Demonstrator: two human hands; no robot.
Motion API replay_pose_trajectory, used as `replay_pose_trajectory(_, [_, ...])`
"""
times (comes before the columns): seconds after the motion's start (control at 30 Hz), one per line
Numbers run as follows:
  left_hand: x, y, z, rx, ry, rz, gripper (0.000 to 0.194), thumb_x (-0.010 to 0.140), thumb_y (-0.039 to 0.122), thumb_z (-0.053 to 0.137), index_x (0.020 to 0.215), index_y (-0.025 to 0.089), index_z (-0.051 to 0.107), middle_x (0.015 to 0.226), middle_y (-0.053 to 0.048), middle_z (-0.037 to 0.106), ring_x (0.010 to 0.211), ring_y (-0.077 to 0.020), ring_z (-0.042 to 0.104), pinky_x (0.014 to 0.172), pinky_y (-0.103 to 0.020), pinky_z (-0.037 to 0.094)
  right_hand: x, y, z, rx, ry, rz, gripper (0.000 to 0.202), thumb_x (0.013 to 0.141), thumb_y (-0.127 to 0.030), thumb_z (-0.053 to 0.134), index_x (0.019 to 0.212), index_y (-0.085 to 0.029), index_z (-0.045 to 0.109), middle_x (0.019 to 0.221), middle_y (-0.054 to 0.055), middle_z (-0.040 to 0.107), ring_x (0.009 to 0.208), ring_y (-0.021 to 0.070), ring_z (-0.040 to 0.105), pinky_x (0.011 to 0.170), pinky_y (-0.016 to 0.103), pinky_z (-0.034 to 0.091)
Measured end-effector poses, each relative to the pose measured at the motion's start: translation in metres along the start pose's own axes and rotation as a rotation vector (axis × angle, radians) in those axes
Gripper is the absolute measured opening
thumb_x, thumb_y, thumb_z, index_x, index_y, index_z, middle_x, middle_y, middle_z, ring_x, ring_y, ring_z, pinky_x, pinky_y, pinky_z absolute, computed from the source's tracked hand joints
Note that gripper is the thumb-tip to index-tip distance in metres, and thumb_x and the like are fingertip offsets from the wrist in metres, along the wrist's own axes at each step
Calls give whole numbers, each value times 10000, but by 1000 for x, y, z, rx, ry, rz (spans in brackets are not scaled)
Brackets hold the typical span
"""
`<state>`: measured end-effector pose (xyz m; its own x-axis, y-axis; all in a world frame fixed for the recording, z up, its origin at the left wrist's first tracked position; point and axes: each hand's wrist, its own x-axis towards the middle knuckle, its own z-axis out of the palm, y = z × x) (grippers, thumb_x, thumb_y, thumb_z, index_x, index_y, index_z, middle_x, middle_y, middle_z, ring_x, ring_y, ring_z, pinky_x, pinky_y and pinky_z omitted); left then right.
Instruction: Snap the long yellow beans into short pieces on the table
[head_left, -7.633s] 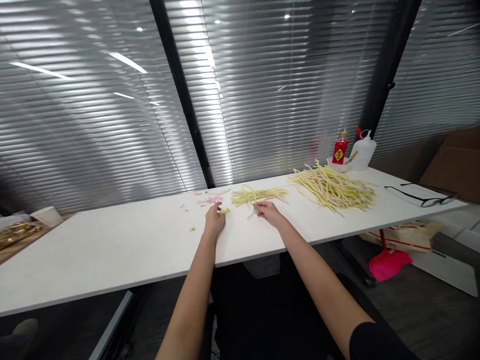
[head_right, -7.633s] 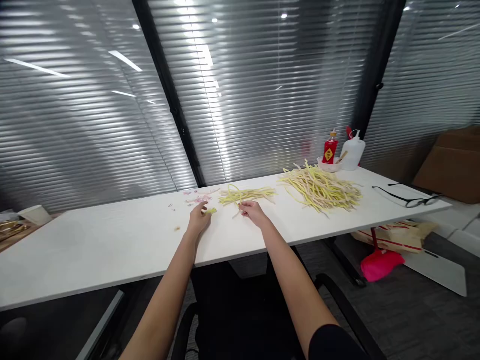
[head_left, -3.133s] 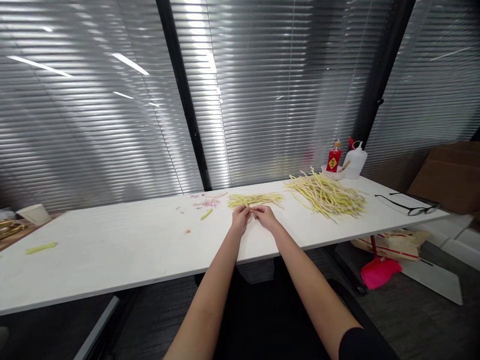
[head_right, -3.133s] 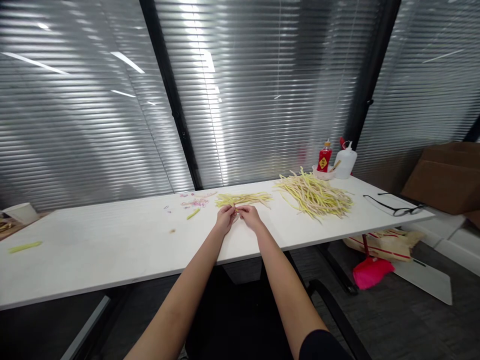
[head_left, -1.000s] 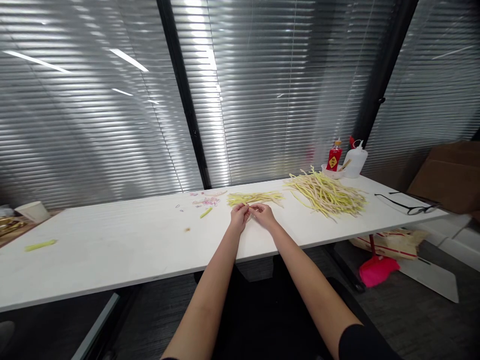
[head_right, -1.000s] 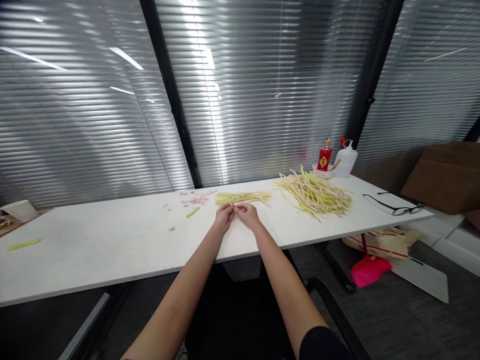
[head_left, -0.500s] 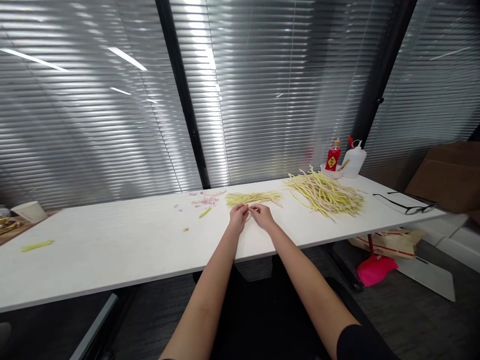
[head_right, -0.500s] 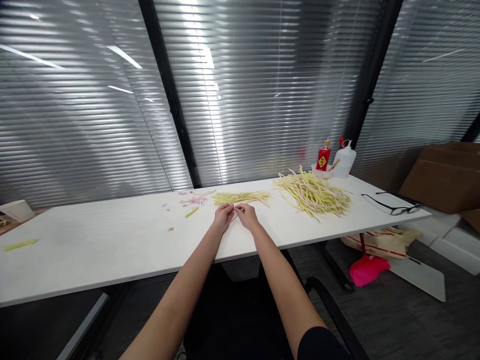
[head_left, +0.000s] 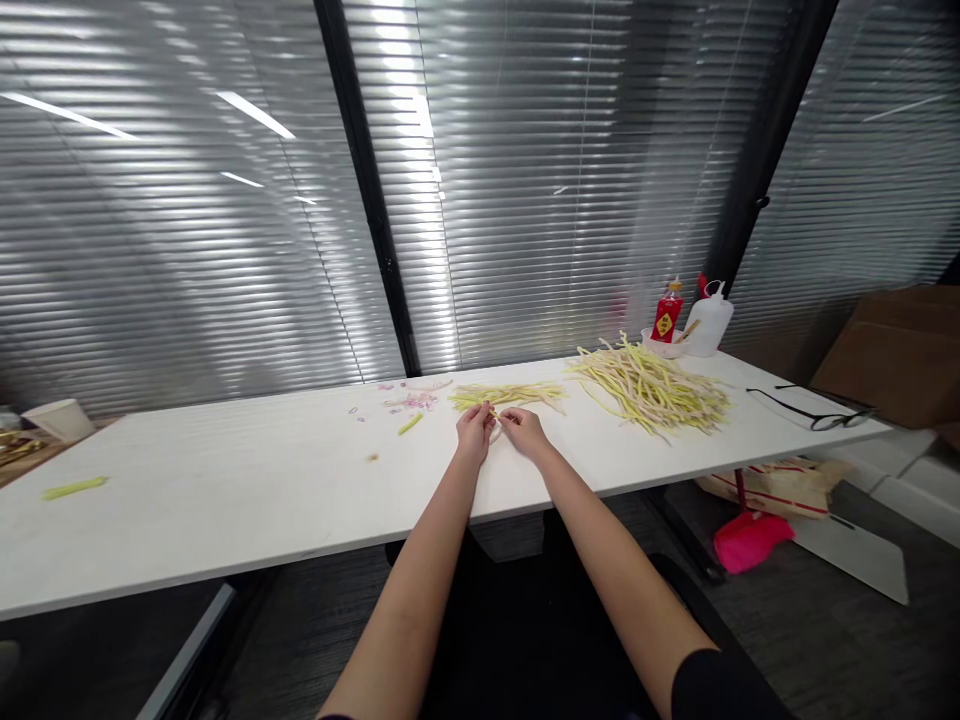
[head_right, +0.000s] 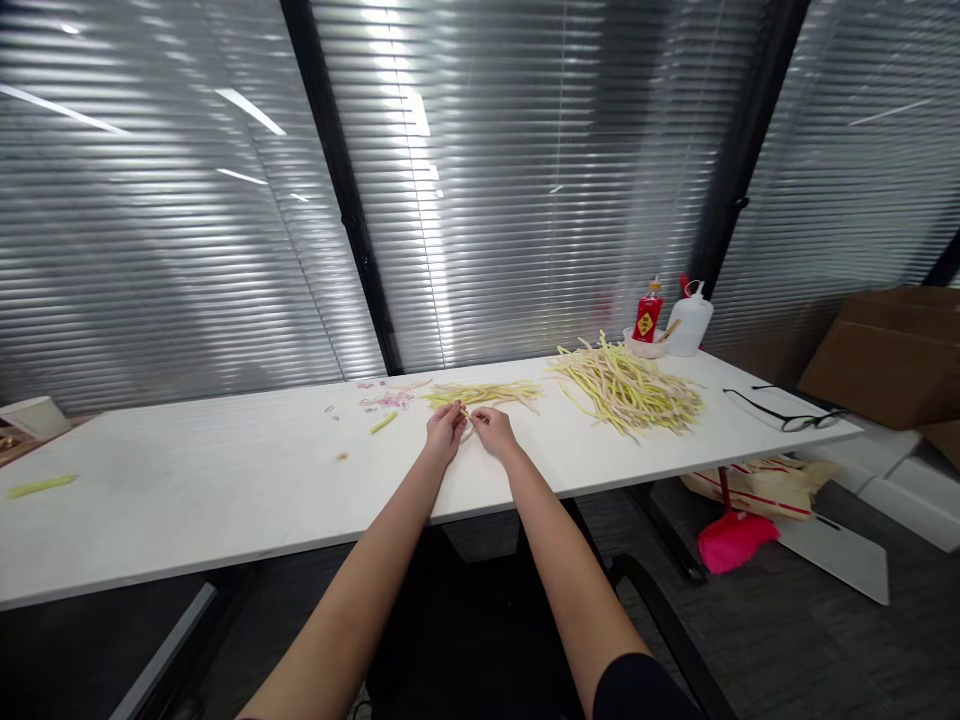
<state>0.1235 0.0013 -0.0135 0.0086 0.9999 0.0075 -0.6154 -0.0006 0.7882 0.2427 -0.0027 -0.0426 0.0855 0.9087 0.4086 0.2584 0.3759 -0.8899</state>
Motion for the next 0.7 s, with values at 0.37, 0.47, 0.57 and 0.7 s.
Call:
replay_pose_trajectory(0.37, [4,-4,-3,-10,-5,11,306,536,281,856,670,139,620,748,-16,625,711,-91,587,662,-211,444,-4,-8,0,36,42,17,244,709,-378,647,867,-202,707,929,68,703,800,190,629,738,318,492])
replay_pose_trajectory(0.47, [5,-5,-4,1,-44,9,316,526,286,861,679,139,628,742,-18,629,716,-103,593,677,-229,451,-4,-9,0,39,32,6,271,708,-380,662,904,-201,713,963,76,703,808,191,627,752,329,494])
replay_pose_trajectory(0.57, [4,-6,-4,4,-92,11,311,527,285,863,666,139,626,732,-18,624,747,-121,600,717,-251,460,-4,-8,-1,47,26,2,283,704,-364,669,922,-190,715,959,79,707,810,192,622,770,333,489])
replay_pose_trajectory(0.7, [4,-7,-4,21,-165,-2,298,528,283,858,631,131,623,736,-28,624,773,-134,597,748,-262,458,-3,-5,0,80,8,-8,283,719,-396,656,885,-176,722,869,68,713,769,190,617,743,326,481])
